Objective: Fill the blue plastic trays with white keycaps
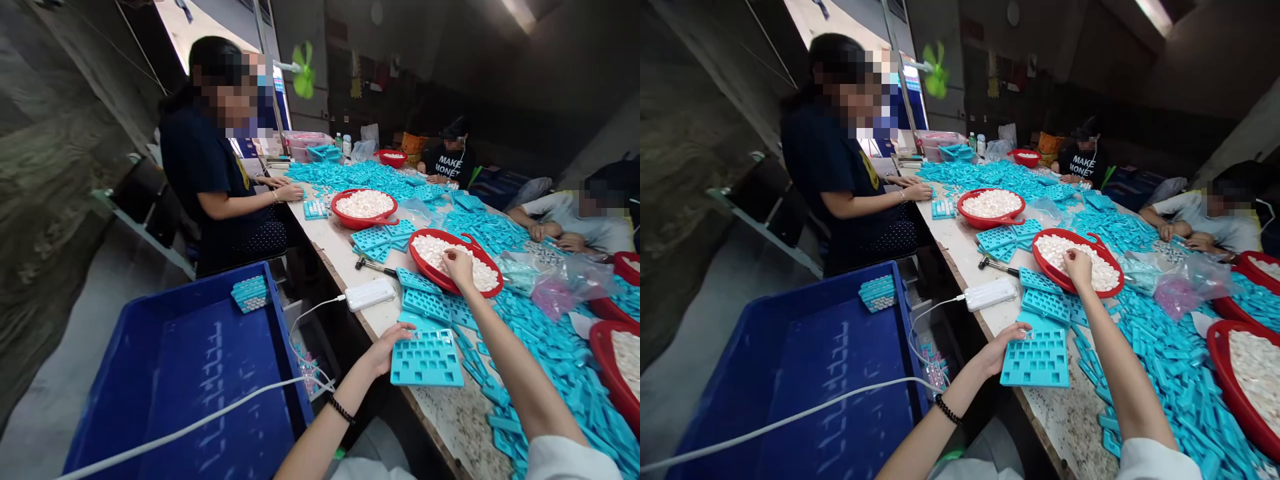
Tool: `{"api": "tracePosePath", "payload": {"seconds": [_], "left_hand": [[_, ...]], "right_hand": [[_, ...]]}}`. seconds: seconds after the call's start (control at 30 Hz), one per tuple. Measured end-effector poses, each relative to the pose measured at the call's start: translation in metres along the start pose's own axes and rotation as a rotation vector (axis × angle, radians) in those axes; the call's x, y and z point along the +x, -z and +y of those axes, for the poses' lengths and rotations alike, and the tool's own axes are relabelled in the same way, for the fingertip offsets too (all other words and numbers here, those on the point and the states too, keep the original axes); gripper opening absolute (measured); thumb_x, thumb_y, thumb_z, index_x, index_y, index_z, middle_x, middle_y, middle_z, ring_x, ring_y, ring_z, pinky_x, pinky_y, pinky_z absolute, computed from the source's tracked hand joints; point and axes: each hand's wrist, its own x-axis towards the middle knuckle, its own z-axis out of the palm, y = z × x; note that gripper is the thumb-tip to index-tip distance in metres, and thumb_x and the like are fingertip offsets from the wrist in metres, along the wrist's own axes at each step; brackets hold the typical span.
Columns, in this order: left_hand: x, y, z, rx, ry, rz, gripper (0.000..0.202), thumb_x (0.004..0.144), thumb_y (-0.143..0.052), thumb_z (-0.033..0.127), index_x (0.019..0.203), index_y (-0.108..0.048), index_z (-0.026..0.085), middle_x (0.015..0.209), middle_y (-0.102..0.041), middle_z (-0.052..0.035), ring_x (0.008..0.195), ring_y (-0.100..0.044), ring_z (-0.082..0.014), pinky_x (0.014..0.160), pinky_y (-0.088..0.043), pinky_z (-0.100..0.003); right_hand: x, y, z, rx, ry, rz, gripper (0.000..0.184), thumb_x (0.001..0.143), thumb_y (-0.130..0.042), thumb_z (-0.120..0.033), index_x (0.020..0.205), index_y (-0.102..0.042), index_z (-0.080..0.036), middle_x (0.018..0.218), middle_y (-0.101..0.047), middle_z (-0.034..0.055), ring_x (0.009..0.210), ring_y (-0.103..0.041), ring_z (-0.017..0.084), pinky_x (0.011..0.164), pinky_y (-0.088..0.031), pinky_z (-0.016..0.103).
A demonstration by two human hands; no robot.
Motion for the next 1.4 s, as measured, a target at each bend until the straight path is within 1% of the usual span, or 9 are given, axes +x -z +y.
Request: {"api": "tracePosePath", "payload": {"seconds": [0.17,0.57,0.73,0.83,0.93,1.03,1.1,1.23,1.4], "left_hand": [[-0.001,-0.002,0.001,-0.007,-0.004,0.006,0.042,0.058,-0.082,0.024,0.095,-0.064,0.016,0.082,-0.068,-0.0024,0.075,-0.063,-0.0174,0.078,-0.049,-0.031],[-0.001,-0.003,0.002,-0.062,0.024,0.047,0.037,0.06,-0.084,0.029,0.09,-0.066,0.016,0.079,-0.069,-0.0008,0.072,-0.065,-0.016,0.078,-0.052,-0.029],[-0.006,-0.006,0.005,-0.059,0.061,0.067,0.033,0.062,-0.081,0.034,0.086,-0.066,0.017,0.076,-0.068,-0.0008,0.068,-0.065,-0.0174,0.076,-0.052,-0.032],[-0.006,-0.006,0.006,-0.035,0.027,0.075,0.035,0.055,-0.082,0.028,0.085,-0.067,0.016,0.076,-0.067,0.0007,0.069,-0.063,-0.0157,0.075,-0.05,-0.029],[-0.005,-0.007,0.006,-0.01,0.007,0.084,0.037,0.052,-0.083,0.023,0.085,-0.068,0.016,0.074,-0.066,0.0019,0.069,-0.062,-0.0146,0.072,-0.048,-0.026],[-0.004,-0.009,0.005,-0.001,0.046,0.093,0.031,0.059,-0.08,0.032,0.083,-0.067,0.017,0.072,-0.067,0.0002,0.066,-0.062,-0.0166,0.072,-0.049,-0.029],[-0.002,-0.011,0.003,0.004,0.065,0.102,0.03,0.066,-0.076,0.04,0.081,-0.066,0.016,0.071,-0.068,-0.0013,0.064,-0.063,-0.0177,0.073,-0.05,-0.031],[0.001,-0.015,-0.001,0.033,0.026,0.129,0.03,0.067,-0.077,0.038,0.082,-0.068,0.015,0.071,-0.069,-0.0023,0.064,-0.065,-0.0173,0.073,-0.049,-0.029],[0.003,-0.018,-0.004,0.06,-0.004,0.14,0.029,0.064,-0.078,0.036,0.081,-0.071,0.013,0.067,-0.07,-0.0032,0.06,-0.063,-0.0169,0.066,-0.049,-0.028]], "right_hand": [[0.001,0.003,0.0,-0.012,-0.013,-0.035,0.022,0.085,-0.059,-0.022,0.096,-0.076,-0.012,0.095,-0.077,0.013,0.089,-0.07,0.024,0.079,-0.048,0.027],[0.005,0.014,0.009,-0.158,-0.045,-0.191,0.023,0.073,-0.062,-0.011,0.089,-0.079,-0.016,0.089,-0.075,0.0132,0.087,-0.069,0.027,0.075,-0.046,0.029],[0.001,0.02,0.003,-0.121,-0.059,-0.143,0.017,0.068,-0.065,-0.012,0.08,-0.076,-0.016,0.087,-0.075,0.0143,0.088,-0.07,0.03,0.077,-0.049,0.033],[-0.007,0.027,-0.001,-0.038,-0.029,-0.033,0.021,0.078,-0.06,-0.019,0.093,-0.075,-0.014,0.093,-0.074,0.0156,0.094,-0.069,0.03,0.082,-0.052,0.038],[-0.028,0.039,-0.009,0.114,0.024,0.127,0.035,0.089,-0.051,-0.028,0.118,-0.065,-0.014,0.112,-0.071,0.0151,0.098,-0.069,0.026,0.085,-0.055,0.037],[-0.069,0.053,-0.022,0.486,0.088,0.187,0.037,0.085,-0.062,-0.041,0.111,-0.066,-0.015,0.103,-0.072,0.0115,0.087,-0.071,0.024,0.076,-0.059,0.036],[-0.107,0.06,-0.032,0.66,0.15,0.027,0.033,0.083,-0.068,-0.045,0.1,-0.071,-0.017,0.092,-0.074,0.0083,0.082,-0.071,0.023,0.076,-0.06,0.036],[-0.176,0.062,-0.041,0.716,0.25,-0.298,0.027,0.088,-0.067,-0.041,0.105,-0.075,-0.021,0.1,-0.075,0.0071,0.085,-0.071,0.022,0.077,-0.06,0.034],[-0.207,0.058,-0.039,0.695,0.227,-0.385,0.026,0.086,-0.069,-0.038,0.103,-0.075,-0.02,0.096,-0.076,0.0073,0.085,-0.072,0.024,0.078,-0.061,0.036]]}}
